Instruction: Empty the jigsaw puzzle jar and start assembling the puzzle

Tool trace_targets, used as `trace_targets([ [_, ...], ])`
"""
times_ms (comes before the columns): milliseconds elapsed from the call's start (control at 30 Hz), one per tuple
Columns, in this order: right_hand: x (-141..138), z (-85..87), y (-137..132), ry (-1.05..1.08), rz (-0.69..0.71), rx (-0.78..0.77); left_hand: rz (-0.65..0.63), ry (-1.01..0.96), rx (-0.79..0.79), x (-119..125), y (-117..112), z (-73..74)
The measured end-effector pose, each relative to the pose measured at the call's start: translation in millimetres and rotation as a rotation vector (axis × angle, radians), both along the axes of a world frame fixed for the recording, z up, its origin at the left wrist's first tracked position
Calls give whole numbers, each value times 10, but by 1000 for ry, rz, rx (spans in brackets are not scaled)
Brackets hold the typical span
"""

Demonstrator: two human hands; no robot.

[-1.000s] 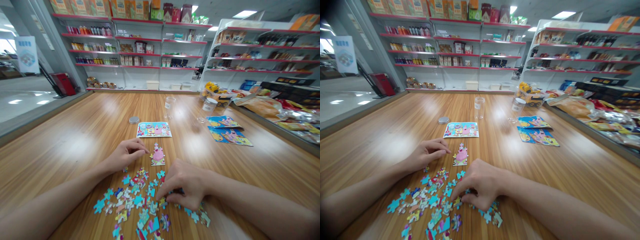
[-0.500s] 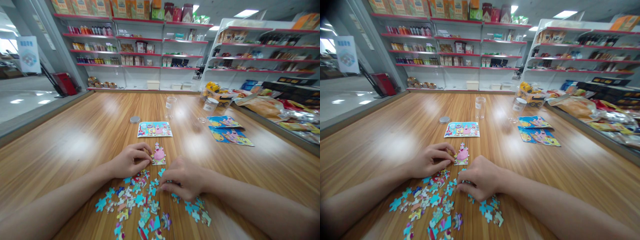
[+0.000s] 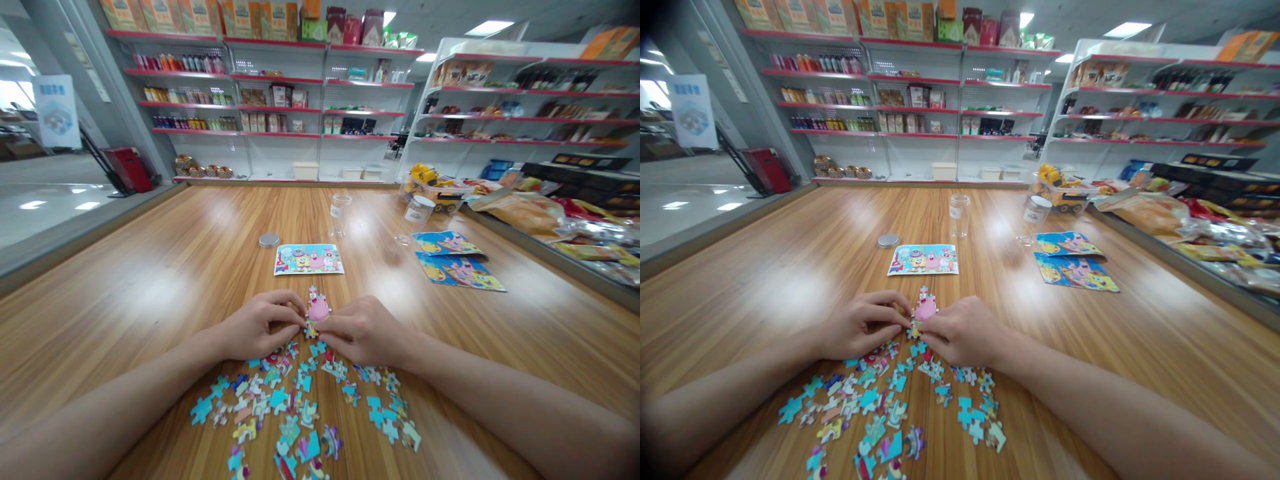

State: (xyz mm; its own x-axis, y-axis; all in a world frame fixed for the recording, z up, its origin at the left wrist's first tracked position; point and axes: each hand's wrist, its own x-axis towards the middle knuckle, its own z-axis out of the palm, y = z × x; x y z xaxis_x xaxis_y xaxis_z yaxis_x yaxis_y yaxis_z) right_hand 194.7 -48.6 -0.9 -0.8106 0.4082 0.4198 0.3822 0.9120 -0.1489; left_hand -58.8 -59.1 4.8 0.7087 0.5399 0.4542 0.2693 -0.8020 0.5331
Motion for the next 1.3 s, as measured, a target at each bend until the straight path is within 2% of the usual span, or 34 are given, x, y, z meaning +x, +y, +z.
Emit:
trace_targets([
  [167, -3, 1, -12, 44, -137, -77, -53, 63, 86, 1, -45, 22],
  [933, -16, 25, -6, -34, -177, -137, 0, 56, 170, -19, 22, -87],
  [1133, -25, 15, -16, -37, -202, -137, -58, 70, 96, -23, -16, -45],
  [1300, -31, 37, -18, -40, -212, -159, -57, 15, -99, -44, -2, 5],
])
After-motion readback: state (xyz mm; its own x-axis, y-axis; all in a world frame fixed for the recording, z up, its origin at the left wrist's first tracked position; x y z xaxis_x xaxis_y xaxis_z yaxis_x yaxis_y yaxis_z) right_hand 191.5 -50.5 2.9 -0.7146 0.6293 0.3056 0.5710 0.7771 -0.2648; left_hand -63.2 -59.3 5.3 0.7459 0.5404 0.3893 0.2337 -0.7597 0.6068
